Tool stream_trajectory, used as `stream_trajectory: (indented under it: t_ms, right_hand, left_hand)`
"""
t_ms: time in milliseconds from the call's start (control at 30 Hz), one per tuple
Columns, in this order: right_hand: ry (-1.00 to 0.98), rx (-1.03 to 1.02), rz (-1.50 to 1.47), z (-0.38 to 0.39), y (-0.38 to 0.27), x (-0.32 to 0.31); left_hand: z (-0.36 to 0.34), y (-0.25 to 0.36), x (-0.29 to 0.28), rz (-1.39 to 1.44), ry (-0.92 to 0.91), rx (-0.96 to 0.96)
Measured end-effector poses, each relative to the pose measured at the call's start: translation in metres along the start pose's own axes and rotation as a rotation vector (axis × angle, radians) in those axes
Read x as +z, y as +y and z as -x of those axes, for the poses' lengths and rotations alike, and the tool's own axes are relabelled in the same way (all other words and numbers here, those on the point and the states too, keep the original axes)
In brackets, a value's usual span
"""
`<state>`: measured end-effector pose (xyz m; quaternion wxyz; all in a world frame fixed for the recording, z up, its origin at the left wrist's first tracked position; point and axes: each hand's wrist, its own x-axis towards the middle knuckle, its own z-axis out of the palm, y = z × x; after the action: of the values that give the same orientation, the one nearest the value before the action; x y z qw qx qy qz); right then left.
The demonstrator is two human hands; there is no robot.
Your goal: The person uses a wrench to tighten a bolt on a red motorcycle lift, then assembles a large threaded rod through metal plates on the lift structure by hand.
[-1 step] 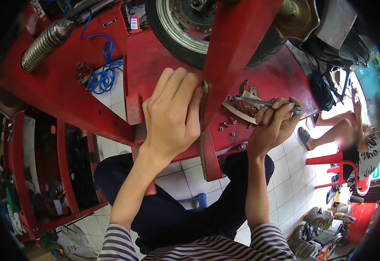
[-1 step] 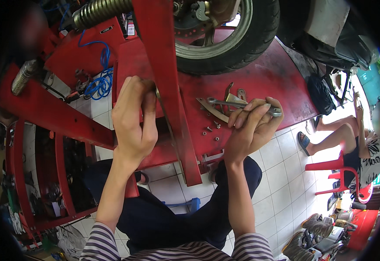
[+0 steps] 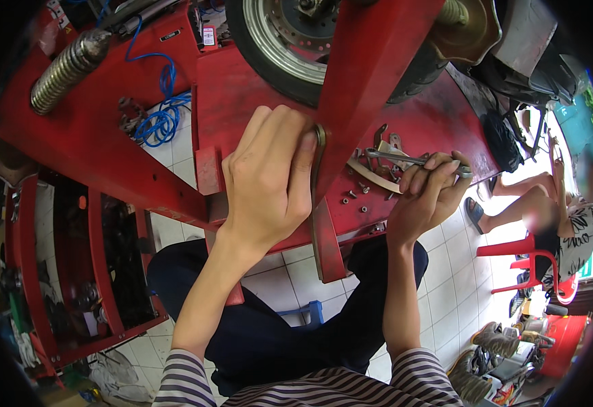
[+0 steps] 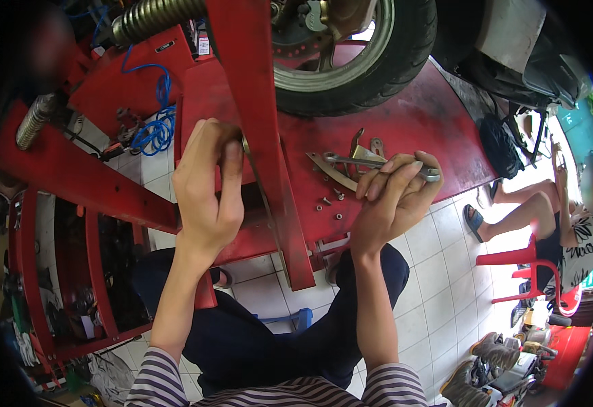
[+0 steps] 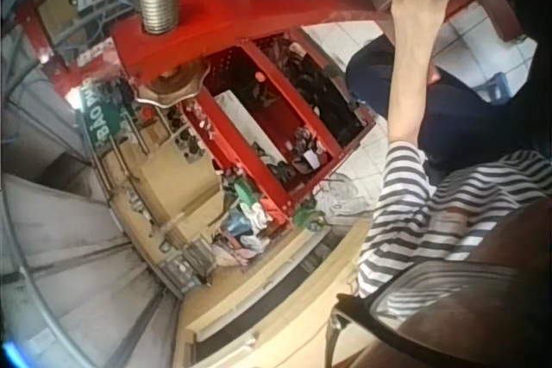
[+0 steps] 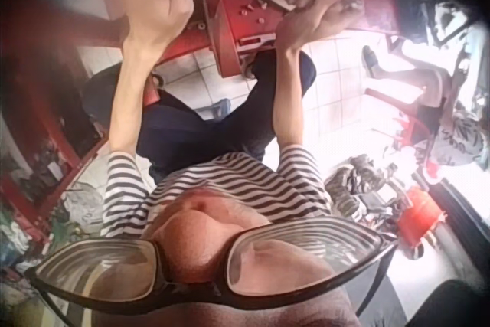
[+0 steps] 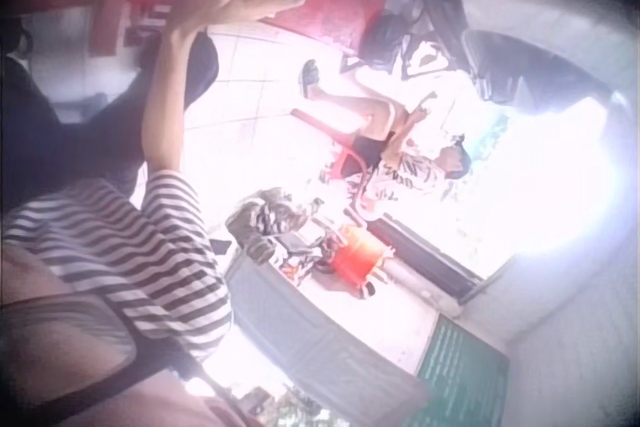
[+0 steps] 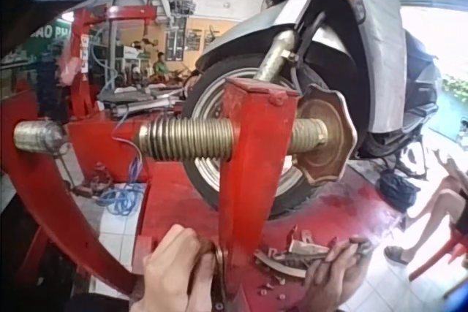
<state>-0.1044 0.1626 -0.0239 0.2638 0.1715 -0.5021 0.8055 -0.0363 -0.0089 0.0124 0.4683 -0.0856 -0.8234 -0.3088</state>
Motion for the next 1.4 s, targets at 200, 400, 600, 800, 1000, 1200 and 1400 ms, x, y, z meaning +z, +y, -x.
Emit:
stream_trajectory:
  t_ms: [200,400,600,800,1000,1200,1400]
  right_hand:
    - [-0.018,0.012,0.056,0.000,0.003,-0.004]
    - [-0.025,0.024,0.051,0.003,0.004,0.002]
    - [-0.059,0.049,0.078,0.008,0.008,0.005]
    - [-0.097,0.068,0.065,0.008,0.009,0.008]
    - [-0.115,0.078,0.104,0.010,0.010,0.007]
    - [-0.132,0.073,0.097,0.010,0.005,0.005]
    - [-0.128,0.082,0.086,0.007,0.004,0.000]
  left_hand:
    - [0.005,0.006,-0.016,0.191,-0.126,-0.339]
    - [0.006,-0.002,-0.005,0.057,-0.019,-0.029]
    - [0.007,0.002,-0.005,0.162,-0.083,-0.178]
    - [0.011,0.005,0.003,0.160,0.002,-0.131]
    - [0.011,0.006,-0.012,0.138,-0.169,-0.316]
    - [0.009,0.009,-0.005,0.131,-0.007,-0.120]
    - [0.006,0.008,-0.010,0.030,-0.145,-0.165]
